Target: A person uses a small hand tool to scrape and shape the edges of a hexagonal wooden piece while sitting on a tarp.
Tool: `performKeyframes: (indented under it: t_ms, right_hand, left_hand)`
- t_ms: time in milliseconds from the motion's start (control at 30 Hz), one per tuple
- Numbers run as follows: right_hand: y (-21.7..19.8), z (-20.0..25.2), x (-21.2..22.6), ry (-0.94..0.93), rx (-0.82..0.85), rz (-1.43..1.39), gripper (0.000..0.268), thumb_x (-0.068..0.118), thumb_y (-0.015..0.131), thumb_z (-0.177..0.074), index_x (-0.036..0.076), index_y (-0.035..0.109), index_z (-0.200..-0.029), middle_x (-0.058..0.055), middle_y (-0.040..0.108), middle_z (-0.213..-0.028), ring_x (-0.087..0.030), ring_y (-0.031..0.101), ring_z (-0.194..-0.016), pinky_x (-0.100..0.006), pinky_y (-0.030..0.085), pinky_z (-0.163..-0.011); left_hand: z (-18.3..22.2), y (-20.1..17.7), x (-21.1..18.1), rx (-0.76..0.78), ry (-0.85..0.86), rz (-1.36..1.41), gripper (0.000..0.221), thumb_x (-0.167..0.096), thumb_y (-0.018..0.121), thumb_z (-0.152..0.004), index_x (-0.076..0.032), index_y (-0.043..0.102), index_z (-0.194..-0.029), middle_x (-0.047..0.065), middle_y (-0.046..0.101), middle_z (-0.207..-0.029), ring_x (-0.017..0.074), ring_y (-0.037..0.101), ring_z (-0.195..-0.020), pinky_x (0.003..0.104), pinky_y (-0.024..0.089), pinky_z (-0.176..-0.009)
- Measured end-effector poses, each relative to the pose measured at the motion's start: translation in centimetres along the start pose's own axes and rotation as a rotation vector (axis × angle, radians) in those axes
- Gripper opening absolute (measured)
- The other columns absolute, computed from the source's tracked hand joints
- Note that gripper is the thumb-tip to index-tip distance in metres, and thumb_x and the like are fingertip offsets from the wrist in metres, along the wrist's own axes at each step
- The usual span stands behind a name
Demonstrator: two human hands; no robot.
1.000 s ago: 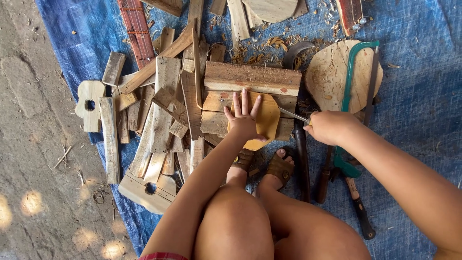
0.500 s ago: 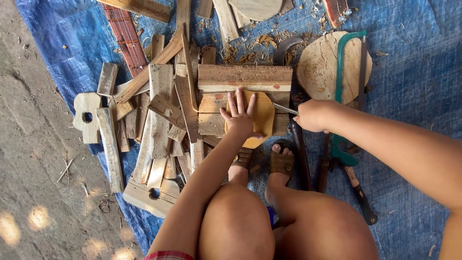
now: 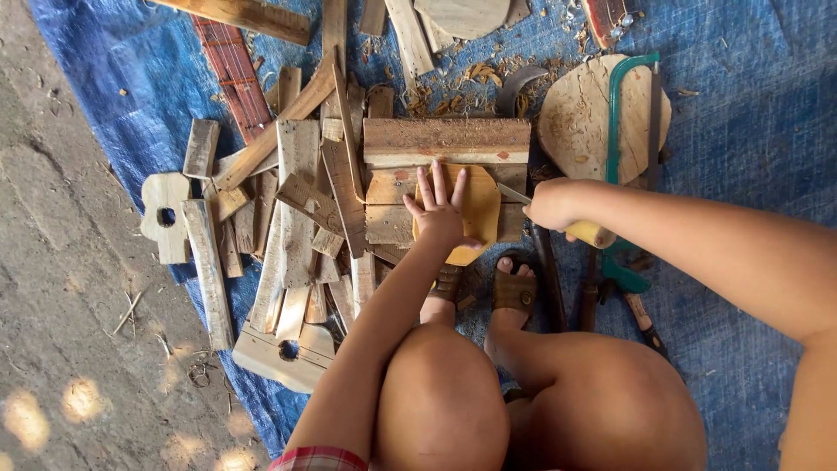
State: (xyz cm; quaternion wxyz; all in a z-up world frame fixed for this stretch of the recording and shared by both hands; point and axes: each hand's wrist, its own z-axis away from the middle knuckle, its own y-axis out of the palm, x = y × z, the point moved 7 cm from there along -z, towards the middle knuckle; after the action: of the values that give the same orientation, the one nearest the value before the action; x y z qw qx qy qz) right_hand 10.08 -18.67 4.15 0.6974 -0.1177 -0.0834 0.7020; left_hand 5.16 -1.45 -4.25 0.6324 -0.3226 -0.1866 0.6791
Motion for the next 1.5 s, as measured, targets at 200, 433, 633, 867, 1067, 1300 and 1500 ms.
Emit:
performKeyframes:
  t_ms: [200, 433, 633, 867, 1067, 1300, 1500]
  right_hand:
    - [1.1, -2.8, -2.1, 0.034, 0.012, -0.201, 0.063, 0.039, 0.04, -0.102, -0.019, 0.06, -0.115, -0.033, 0.071, -0.082, -0.038, 0.075, -0.06, -0.043, 0.064, -0.047]
    - [2.0, 1.7, -3.4, -0.041, -0.053, -0.149, 0.07, 0.042, 0.038, -0.101, -0.016, 0.052, -0.137, -0.027, 0.073, -0.087, -0.032, 0.075, -0.057, -0.035, 0.061, -0.042]
    - [2.9, 4.2, -4.5, -0.085, -0.241, -0.019, 0.059, 0.032, 0.044, -0.103, -0.012, 0.053, -0.14, -0.02, 0.073, -0.083, -0.026, 0.073, -0.057, -0.03, 0.054, -0.043]
    - [3.0, 5.7, -3.8, -0.142, -0.342, 0.221, 0.055, 0.038, 0.046, -0.101, 0.003, 0.056, -0.143, -0.017, 0.077, -0.096, -0.027, 0.079, -0.075, -0.033, 0.06, -0.054]
    - [2.9, 5.2, -3.5, -0.135, -0.376, 0.261, 0.052, 0.039, 0.047, -0.101, 0.006, 0.058, -0.139, -0.018, 0.077, -0.096, -0.029, 0.079, -0.077, -0.036, 0.061, -0.055]
    - [3.0, 4.2, -2.4, -0.183, -0.343, 0.238, 0.044, 0.033, 0.047, -0.1, -0.001, 0.063, -0.123, -0.02, 0.077, -0.087, -0.03, 0.077, -0.072, -0.038, 0.06, -0.054]
    - [1.2, 3.3, -1.0, -0.276, -0.349, 0.225, 0.038, 0.026, 0.045, -0.099, -0.002, 0.07, -0.101, -0.017, 0.073, -0.069, -0.023, 0.069, -0.052, -0.027, 0.052, -0.041]
  left_hand:
    - [-0.2, 0.3, 0.2, -0.034, 0.01, -0.03, 0.149, -0.074, 0.081, -0.068, -0.025, -0.027, -0.159, 0.026, -0.031, -0.162, 0.052, -0.03, -0.146, 0.08, 0.004, -0.11]
    - [0.5, 0.1, 0.3, -0.05, 0.032, 0.039, 0.149, -0.071, 0.083, -0.068, -0.026, -0.025, -0.16, 0.024, -0.03, -0.163, 0.0505, -0.029, -0.147, 0.079, 0.001, -0.111]
    - [-0.2, 0.6, 0.6, -0.062, 0.029, 0.047, 0.151, -0.071, 0.085, -0.065, -0.027, -0.025, -0.159, 0.024, -0.033, -0.162, 0.0504, -0.031, -0.146, 0.08, 0.001, -0.11]
    - [-0.5, 0.7, 0.7, -0.063, 0.021, 0.056, 0.152, -0.071, 0.086, -0.064, -0.028, -0.025, -0.159, 0.024, -0.033, -0.162, 0.0503, -0.031, -0.146, 0.08, 0.001, -0.11]
    - [-0.4, 0.5, 0.7, -0.05, 0.015, 0.06, 0.152, -0.07, 0.087, -0.064, -0.029, -0.024, -0.16, 0.023, -0.033, -0.162, 0.05, -0.031, -0.146, 0.08, 0.001, -0.111]
    - [-0.1, 0.1, 0.4, -0.029, 0.016, 0.048, 0.151, -0.068, 0.087, -0.066, -0.027, -0.025, -0.16, 0.024, -0.033, -0.162, 0.0507, -0.031, -0.146, 0.078, 0.002, -0.112]
    - [-0.6, 0.7, 0.4, -0.023, 0.007, -0.005, 0.155, -0.072, 0.086, -0.063, -0.026, -0.026, -0.159, 0.026, -0.032, -0.161, 0.0528, -0.03, -0.145, 0.08, -0.001, -0.11]
